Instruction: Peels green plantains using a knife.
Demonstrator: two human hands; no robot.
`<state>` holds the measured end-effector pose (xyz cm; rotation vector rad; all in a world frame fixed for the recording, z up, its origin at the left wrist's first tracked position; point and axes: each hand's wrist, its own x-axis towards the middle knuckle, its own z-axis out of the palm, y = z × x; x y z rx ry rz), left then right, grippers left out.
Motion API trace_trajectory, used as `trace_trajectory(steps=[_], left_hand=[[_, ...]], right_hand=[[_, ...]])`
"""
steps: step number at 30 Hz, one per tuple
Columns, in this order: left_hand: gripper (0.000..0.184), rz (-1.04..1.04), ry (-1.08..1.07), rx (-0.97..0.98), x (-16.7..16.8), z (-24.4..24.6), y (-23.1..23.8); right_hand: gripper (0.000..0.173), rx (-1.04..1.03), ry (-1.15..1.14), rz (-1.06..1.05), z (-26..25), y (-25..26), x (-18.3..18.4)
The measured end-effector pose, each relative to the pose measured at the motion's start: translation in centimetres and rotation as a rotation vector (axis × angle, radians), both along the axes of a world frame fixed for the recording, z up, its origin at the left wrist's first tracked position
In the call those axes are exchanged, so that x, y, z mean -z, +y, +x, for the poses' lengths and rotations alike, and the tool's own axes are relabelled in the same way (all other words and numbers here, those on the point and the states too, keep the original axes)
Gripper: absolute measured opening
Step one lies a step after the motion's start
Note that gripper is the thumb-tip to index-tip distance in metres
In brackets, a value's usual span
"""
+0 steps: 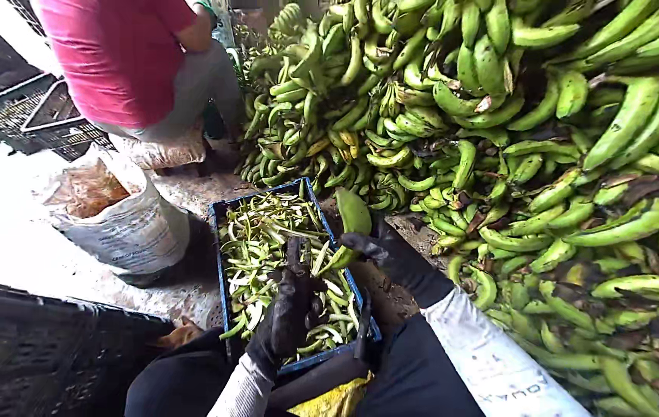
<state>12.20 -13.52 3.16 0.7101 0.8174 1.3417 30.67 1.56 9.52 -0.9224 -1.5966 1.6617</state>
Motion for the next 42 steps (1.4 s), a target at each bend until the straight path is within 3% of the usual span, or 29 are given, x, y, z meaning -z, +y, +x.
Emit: trace_trajectory(steps=[3, 5, 7, 9, 12, 14, 18, 21, 27, 28, 31, 33, 36, 40, 42], left_hand=[[0.078, -0.056, 0.406, 0.018, -1.2, -1.3, -1.3], [0.07, -0.101, 0.474, 0.015, -2.5, -2.2, -1.4], [0.063, -0.143, 0.44, 0.064, -4.1, -2.7, -1.5], [0.057, -0.067, 0.302, 0.123, -4.3, -3.0, -1.8], [0.052, 0.123, 0.003, 0.11, -3.1, -3.4, -2.2], [0.046, 0.146, -0.072, 0.119, -2.1, -3.9, -2.7], [0.053, 0.125, 0.018, 0.128, -1.3, -4.5, -3.5], [0.055, 0.073, 0.114, 0.03, -1.1, -4.5, -3.2], [0.046, -0.067, 0.143, -0.338, -3.1, -7.4, -4.2], [0.048, -0.088, 0.168, -0.355, -2.8, -7.1, -4.0], [0.055, -0.144, 0.375, -0.34, -1.2, -5.8, -3.0], [0.053, -0.122, 0.508, -0.358, -0.5, -4.4, -2.7], [0.057, -0.016, 0.458, -0.364, 0.7, -1.9, -2.7], [0.053, -0.181, 0.272, -0.292, 1.3, 1.6, -2.6], [0.052, -0.07, 0.202, -0.314, 0.2, 2.4, -2.5]], right_hand=[[0.065, -0.151, 0.032, -0.08, 0.3, -0.6, 1.4], [0.057, -0.232, 0.168, -0.113, 0.8, -1.0, 2.2], [0.045, -0.315, 0.339, -0.156, 0.2, -1.4, 3.1], [0.045, -0.384, 0.45, -0.224, -1.4, -2.2, 3.8], [0.047, -0.506, 0.375, -0.2, -3.3, -3.3, 4.3], [0.046, -0.444, 0.234, -0.092, -3.8, -4.5, 3.6], [0.065, -0.322, -0.061, 0.108, -3.9, -4.7, 3.2], [0.072, -0.301, -0.143, 0.169, -3.3, -3.9, 3.0], [0.07, -0.173, -0.048, 0.14, -1.1, -1.4, 4.0], [0.063, -0.181, -0.045, 0.112, -1.6, -2.0, 4.1], [0.075, -0.174, -0.182, 0.032, -4.1, -2.9, 4.4], [0.076, -0.086, -0.158, 0.003, -4.8, -3.0, 4.5], [0.068, 0.084, -0.024, 0.048, -4.9, -2.4, 4.5], [0.066, 0.204, 0.107, 0.047, -5.4, -2.4, 4.4], [0.065, 0.239, 0.142, 0.067, -5.7, -2.4, 4.2]])
